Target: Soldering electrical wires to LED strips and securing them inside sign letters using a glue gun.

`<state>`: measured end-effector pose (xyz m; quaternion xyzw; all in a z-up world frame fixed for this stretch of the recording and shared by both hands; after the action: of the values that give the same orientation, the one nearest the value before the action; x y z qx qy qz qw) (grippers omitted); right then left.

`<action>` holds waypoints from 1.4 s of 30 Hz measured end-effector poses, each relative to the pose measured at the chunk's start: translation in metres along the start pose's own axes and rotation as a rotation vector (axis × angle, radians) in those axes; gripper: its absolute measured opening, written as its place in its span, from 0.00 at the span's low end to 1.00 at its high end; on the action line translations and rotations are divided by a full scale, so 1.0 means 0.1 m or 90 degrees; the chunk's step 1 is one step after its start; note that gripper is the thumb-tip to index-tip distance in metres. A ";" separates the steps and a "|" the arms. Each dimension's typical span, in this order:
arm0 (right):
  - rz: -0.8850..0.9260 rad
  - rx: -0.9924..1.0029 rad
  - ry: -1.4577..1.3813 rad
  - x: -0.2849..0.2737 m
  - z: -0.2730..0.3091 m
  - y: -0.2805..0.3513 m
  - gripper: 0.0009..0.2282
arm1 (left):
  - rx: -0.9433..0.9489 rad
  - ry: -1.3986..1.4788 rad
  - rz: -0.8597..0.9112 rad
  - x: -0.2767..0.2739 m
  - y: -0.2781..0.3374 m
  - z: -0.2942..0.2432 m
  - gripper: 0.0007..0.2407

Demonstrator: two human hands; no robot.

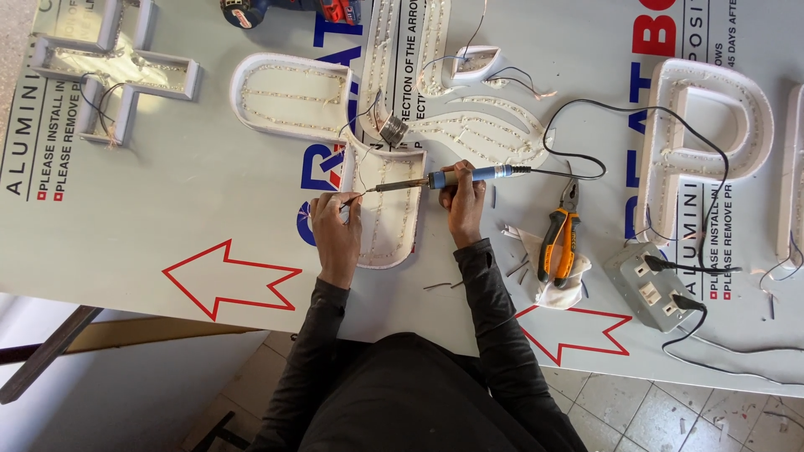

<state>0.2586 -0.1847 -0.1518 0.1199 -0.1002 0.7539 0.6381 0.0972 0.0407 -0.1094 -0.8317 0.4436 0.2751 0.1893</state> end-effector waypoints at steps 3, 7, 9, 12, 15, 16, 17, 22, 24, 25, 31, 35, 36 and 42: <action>-0.006 -0.002 -0.008 -0.03 -0.03 -0.01 0.17 | -0.011 -0.014 -0.003 0.01 0.01 0.00 0.07; -0.003 -0.005 -0.007 -0.05 -0.06 -0.01 0.17 | -0.005 -0.018 -0.006 0.05 0.00 0.05 0.07; 0.001 0.002 0.006 -0.04 -0.05 0.00 0.18 | -0.010 -0.023 -0.005 0.07 -0.02 0.06 0.07; 0.001 0.000 0.011 0.00 0.00 0.01 0.18 | 0.018 -0.016 -0.029 0.02 0.01 -0.03 0.05; 0.000 0.000 0.007 -0.04 -0.04 -0.01 0.18 | 0.035 -0.018 -0.031 0.03 0.00 -0.02 0.04; 0.000 -0.001 0.006 -0.03 -0.03 -0.01 0.18 | 0.036 -0.018 -0.031 0.04 0.00 -0.02 0.04; -0.002 0.001 0.007 -0.02 -0.01 0.00 0.18 | 0.039 -0.038 -0.033 0.05 0.00 -0.02 0.04; -0.005 0.008 0.008 -0.06 0.02 -0.01 0.18 | 0.071 -0.070 -0.052 0.03 0.01 -0.07 0.04; -0.105 0.046 -0.005 -0.17 0.11 0.01 0.18 | 0.060 -0.042 -0.047 -0.06 0.03 -0.15 0.04; -0.107 0.045 -0.006 -0.26 0.18 -0.01 0.18 | 0.062 -0.042 -0.046 -0.11 0.04 -0.22 0.04; -0.146 0.128 0.147 -0.87 0.56 -0.06 0.17 | 0.041 0.079 -0.039 -0.46 0.14 -0.48 0.05; -0.074 0.237 0.393 -0.98 0.63 -0.13 0.26 | 0.072 0.158 -0.117 -0.74 0.08 -0.47 0.03; -0.035 0.311 0.541 -0.99 0.59 -0.15 0.31 | 0.075 0.189 -0.152 -0.84 0.09 -0.45 0.03; -0.054 0.273 0.576 -0.73 1.09 0.18 0.32 | 0.038 0.106 -0.155 -1.11 0.16 -0.55 0.06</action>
<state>0.2580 -0.2898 -0.0704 -0.0867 0.3485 0.7074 0.6088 0.0492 0.0714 0.0018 -0.8932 0.3617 0.1669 0.2087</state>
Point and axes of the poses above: each hand's wrist, its own y-axis away from the middle knuckle, its own x-axis out of the palm, z = x × y, the point moved 6 cm from there along -y, towards the middle knuckle, and after that the axes turned 7 degrees about z, right-handed, at the moved point
